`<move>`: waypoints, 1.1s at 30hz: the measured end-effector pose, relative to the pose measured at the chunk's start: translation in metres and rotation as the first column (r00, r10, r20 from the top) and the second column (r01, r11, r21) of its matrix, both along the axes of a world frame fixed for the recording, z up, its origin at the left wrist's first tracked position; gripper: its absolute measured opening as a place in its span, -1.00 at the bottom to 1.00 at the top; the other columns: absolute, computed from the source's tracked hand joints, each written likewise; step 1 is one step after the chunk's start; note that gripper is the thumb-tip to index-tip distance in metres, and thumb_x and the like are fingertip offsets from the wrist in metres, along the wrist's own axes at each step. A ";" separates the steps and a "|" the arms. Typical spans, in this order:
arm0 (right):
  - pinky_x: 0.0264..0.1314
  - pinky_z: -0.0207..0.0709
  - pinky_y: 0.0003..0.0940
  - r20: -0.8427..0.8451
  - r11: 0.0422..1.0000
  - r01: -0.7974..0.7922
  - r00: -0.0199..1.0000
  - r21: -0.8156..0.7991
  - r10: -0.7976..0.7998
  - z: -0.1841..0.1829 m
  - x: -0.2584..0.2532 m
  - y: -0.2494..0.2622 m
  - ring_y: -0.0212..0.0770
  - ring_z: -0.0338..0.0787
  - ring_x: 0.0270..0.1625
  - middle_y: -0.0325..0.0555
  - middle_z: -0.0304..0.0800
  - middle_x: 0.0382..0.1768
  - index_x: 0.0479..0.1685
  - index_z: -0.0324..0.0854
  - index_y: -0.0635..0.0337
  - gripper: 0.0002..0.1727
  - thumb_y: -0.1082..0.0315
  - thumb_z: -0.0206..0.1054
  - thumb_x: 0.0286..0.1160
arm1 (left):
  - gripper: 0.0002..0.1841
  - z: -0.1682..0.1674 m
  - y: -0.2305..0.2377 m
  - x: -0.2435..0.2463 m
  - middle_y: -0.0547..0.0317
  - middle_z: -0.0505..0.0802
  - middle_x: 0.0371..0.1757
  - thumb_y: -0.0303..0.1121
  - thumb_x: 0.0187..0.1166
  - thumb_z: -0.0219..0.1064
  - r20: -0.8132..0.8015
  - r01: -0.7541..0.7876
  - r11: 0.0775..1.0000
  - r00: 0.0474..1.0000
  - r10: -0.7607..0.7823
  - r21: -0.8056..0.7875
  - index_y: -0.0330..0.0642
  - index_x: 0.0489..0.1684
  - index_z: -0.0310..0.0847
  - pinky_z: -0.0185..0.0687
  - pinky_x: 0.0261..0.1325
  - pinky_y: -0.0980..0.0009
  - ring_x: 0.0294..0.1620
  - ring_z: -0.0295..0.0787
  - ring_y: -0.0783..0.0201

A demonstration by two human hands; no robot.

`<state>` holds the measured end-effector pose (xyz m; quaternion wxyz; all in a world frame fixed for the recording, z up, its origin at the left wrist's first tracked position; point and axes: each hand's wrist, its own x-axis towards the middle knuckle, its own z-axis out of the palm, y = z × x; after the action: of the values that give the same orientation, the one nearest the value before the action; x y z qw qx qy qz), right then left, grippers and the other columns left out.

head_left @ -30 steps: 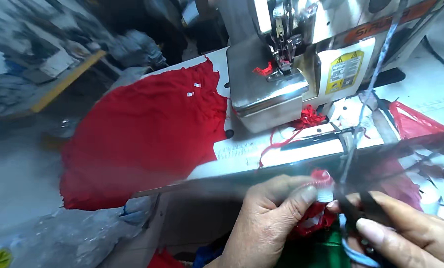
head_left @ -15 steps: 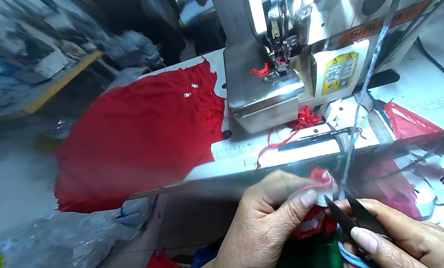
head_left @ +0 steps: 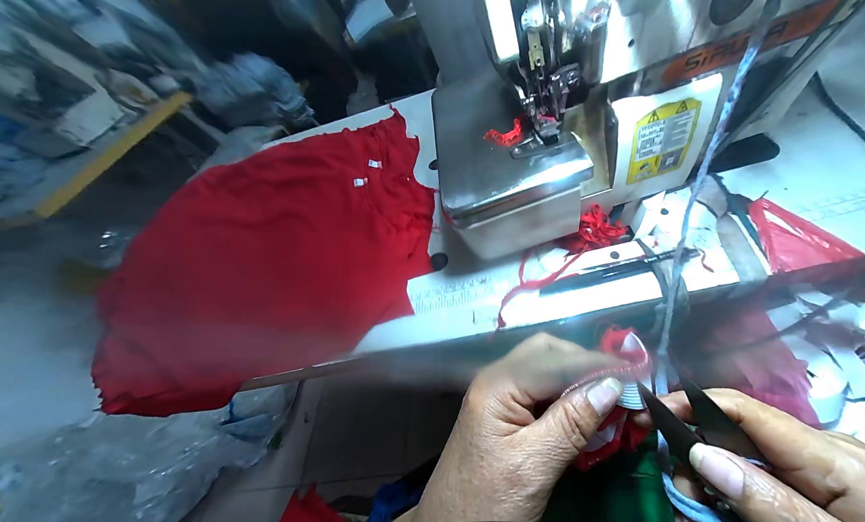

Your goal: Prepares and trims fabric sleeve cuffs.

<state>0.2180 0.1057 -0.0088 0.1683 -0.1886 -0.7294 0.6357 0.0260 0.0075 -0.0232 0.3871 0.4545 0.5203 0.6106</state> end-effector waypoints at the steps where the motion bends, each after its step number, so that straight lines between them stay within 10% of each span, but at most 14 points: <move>1: -0.26 0.71 -0.57 -0.008 1.000 -0.003 1.000 -0.004 0.003 0.000 0.000 0.000 -0.52 0.80 -0.29 -0.18 0.80 -0.22 0.28 0.52 0.46 -0.69 0.45 0.02 0.80 | -0.82 0.000 0.000 0.000 0.34 0.83 -0.11 -0.40 0.68 0.29 0.001 0.004 1.000 1.000 -0.004 0.002 -0.19 -0.07 0.85 0.72 0.05 0.61 -0.06 0.76 0.58; 23: -0.34 0.69 -0.61 -0.030 0.982 -0.008 1.000 -0.186 0.003 0.003 -0.002 -0.003 -0.57 0.78 -0.31 -0.35 0.76 -0.22 0.28 0.46 0.37 -0.73 0.45 -0.01 0.80 | -0.80 -0.007 -0.002 0.001 0.35 0.84 -0.07 -0.34 0.70 0.28 -0.008 0.009 0.996 1.000 -0.009 0.085 -0.15 -0.03 0.84 0.70 0.09 0.62 -0.01 0.75 0.60; 33: -0.24 0.68 -0.59 -0.079 0.998 0.035 0.996 0.045 -0.031 -0.003 -0.001 -0.006 -0.54 0.79 -0.28 -0.15 0.80 -0.25 0.19 0.52 0.49 -0.72 0.44 0.01 0.82 | -0.80 -0.001 -0.002 0.005 0.38 0.84 -0.10 -0.36 0.70 0.28 0.027 0.027 0.999 0.999 -0.028 0.041 -0.20 -0.08 0.84 0.69 0.08 0.64 -0.03 0.74 0.63</move>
<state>0.2172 0.1000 -0.0117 0.2113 -0.1717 -0.7335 0.6227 0.0309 0.0055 -0.0242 0.3933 0.4610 0.4962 0.6218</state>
